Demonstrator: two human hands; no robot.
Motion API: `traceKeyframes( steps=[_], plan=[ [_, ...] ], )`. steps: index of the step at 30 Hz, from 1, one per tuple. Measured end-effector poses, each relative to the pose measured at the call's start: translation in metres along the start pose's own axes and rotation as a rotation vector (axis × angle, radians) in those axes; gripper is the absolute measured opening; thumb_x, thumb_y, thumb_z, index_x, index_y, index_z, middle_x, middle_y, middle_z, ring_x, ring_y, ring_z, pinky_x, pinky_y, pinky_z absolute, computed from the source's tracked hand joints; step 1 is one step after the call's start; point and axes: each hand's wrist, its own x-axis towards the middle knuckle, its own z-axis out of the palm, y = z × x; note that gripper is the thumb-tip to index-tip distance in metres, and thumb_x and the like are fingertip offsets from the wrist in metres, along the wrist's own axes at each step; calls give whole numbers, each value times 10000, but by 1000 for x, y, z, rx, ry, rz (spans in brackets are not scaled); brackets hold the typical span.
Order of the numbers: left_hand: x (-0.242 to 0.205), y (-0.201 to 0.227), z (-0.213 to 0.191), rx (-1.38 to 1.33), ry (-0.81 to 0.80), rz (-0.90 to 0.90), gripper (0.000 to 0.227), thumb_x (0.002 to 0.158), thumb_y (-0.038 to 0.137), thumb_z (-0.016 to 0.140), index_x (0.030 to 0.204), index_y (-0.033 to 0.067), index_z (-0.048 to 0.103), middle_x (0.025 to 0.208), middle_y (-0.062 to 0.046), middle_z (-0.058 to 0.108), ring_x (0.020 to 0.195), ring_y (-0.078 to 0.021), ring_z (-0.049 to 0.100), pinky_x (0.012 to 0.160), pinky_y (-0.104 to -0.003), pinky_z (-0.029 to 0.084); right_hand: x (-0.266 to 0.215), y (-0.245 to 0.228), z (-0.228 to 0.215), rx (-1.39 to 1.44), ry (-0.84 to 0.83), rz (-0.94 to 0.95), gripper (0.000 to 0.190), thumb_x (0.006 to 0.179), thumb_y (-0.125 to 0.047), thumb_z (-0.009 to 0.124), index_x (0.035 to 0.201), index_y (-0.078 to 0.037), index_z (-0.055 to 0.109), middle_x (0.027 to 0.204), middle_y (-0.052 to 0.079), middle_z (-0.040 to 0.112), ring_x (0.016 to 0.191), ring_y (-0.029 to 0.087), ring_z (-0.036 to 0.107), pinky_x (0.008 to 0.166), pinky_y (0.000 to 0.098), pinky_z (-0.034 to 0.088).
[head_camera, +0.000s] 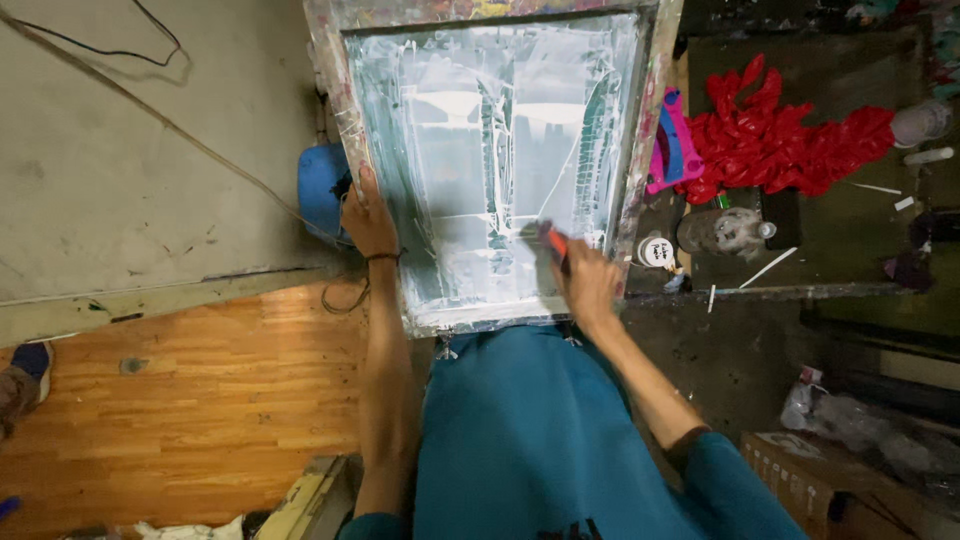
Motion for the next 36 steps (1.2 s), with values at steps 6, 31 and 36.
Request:
traceKeyframes(
  steps=[6,31,36],
  plan=[
    [2,-15,1,11,-13,8,621,1068,616,485,1243,81,746,989,-213,768,899,-379,735,794,-476,585,-7,-10,-43,298,-31,62,315,764,-233,887,1008,-122,720,811,122,729,774,375,738,654,470,566],
    [-2,27,-9,28,35,51,555,1057,520,521,993,19,750,867,-280,717,892,-527,674,812,-572,521,142,-32,-70,-127,348,-216,371,826,-169,834,1175,-232,726,933,3,754,826,252,726,676,392,580],
    [-2,29,-10,45,-9,8,584,1043,565,500,949,36,728,868,-276,715,908,-521,668,777,-572,494,56,-32,-47,-195,139,-395,256,969,-203,625,1197,-282,711,1052,-37,759,984,223,702,771,365,587]
  ],
)
